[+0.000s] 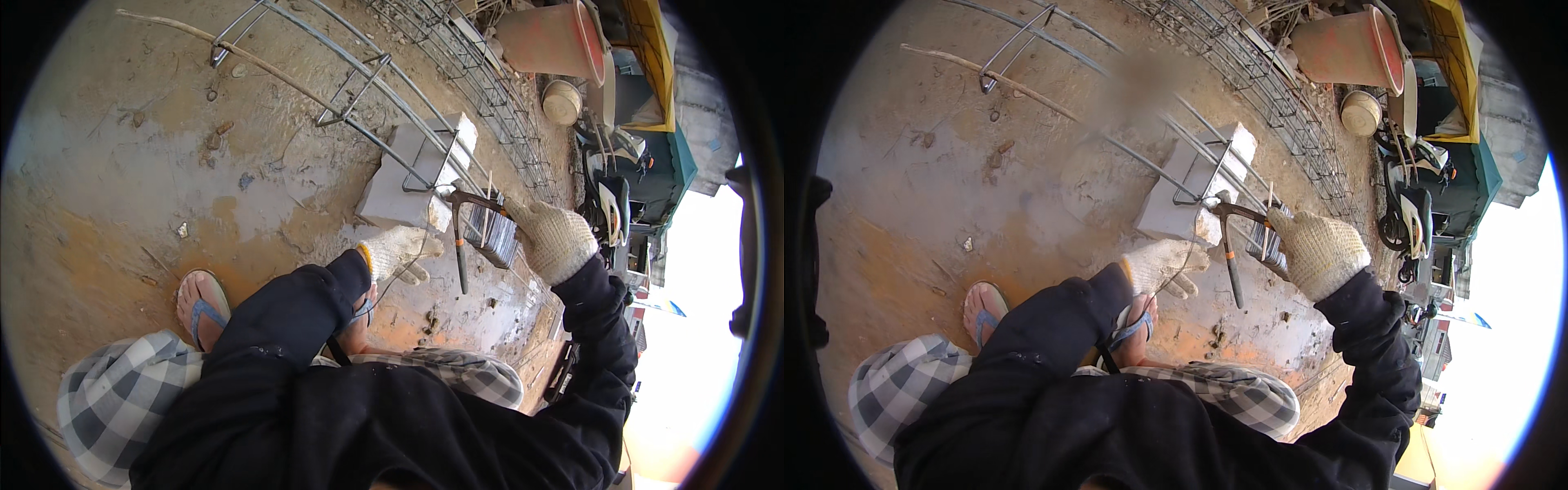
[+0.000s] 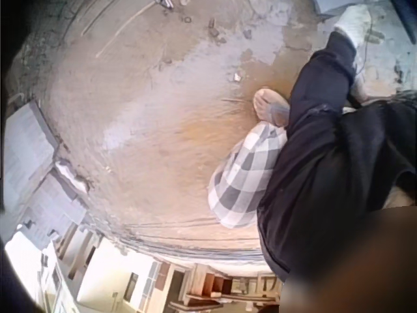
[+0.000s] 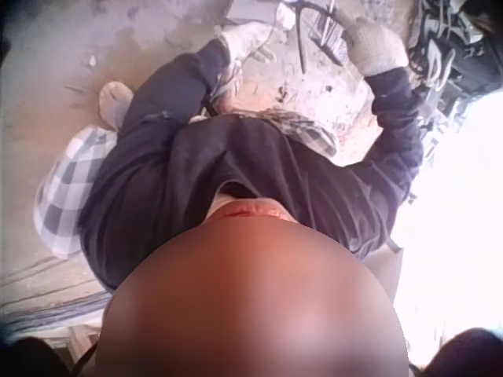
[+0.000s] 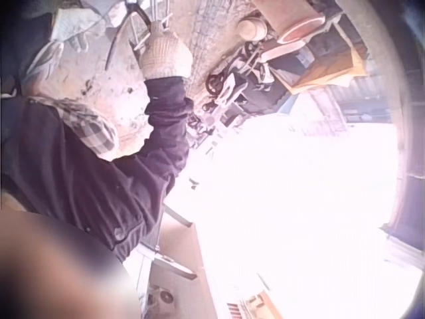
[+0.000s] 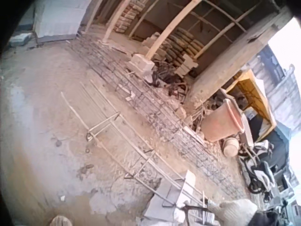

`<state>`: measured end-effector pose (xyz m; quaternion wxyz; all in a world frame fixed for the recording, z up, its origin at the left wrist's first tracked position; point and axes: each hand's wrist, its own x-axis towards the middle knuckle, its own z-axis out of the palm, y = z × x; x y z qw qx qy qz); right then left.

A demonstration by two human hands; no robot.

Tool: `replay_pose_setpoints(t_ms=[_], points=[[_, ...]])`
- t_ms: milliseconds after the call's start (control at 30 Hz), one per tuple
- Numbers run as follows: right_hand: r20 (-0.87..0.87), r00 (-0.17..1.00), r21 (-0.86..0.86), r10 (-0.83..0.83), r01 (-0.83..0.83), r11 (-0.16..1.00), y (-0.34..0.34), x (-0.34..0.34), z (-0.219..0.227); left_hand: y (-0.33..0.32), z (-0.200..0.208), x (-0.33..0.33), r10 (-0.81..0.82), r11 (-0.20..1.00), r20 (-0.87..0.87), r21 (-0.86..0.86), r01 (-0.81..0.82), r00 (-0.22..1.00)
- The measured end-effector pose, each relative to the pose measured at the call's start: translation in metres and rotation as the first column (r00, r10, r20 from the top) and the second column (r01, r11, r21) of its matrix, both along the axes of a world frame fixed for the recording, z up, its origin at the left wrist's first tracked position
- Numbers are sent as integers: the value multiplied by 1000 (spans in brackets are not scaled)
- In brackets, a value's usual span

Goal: The person assembles a rebar cage by tying intersecting steel bars with wire using pliers. They repeatedly position wire ties, twist them with pliers, and secure the joints of the cage structure.

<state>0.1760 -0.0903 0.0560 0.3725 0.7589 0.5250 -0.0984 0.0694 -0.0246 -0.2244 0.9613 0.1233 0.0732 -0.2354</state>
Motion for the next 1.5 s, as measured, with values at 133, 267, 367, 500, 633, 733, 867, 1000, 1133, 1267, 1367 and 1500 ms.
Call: replay_pose_setpoints(t_ms=[133,267,367,500,633,733,867,1000,1133,1267,1367,1500], points=[[9,1000,-149,-16,17,989,23,7,-9,-27,8,12,131,954,222,238,-184,966],[-117,993,-110,26,-39,993,41,12,-15,-50,12,17,251,959,110,-165,-231,962],[-93,996,-178,-8,-8,984,47,20,-12,-61,12,19,120,832,-80,-536,-144,990],[-71,997,-215,31,-46,976,53,38,-7,-65,18,26,224,837,91,-528,-144,970],[-135,990,-198,37,-64,978,59,54,-5,-65,35,28,192,746,3,-650,-144,981],[-169,986,-186,-3,-29,982,60,59,-3,-69,50,28,314,747,92,-638,-187,945],[-241,966,-151,-97,62,987,54,62,-1,-70,64,28,351,560,17,-805,-195,936],[-340,896,-217,-287,222,951,47,66,0,-61,80,30,358,567,-8,-793,-224,934],[-477,447,-492,-757,577,651,36,72,5,-45,96,24,305,529,-61,-819,-223,950],[-564,-118,-562,-817,780,275,5,66,2,-42,96,17,271,541,-35,-821,-182,962],[-550,-467,-635,-693,772,-16,-30,40,-18,-48,76,10,197,709,48,-697,-109,979],[-727,-442,-468,-526,879,-91,-67,-26,-65,-50,15,-9,221,912,252,-396,-108,942]])
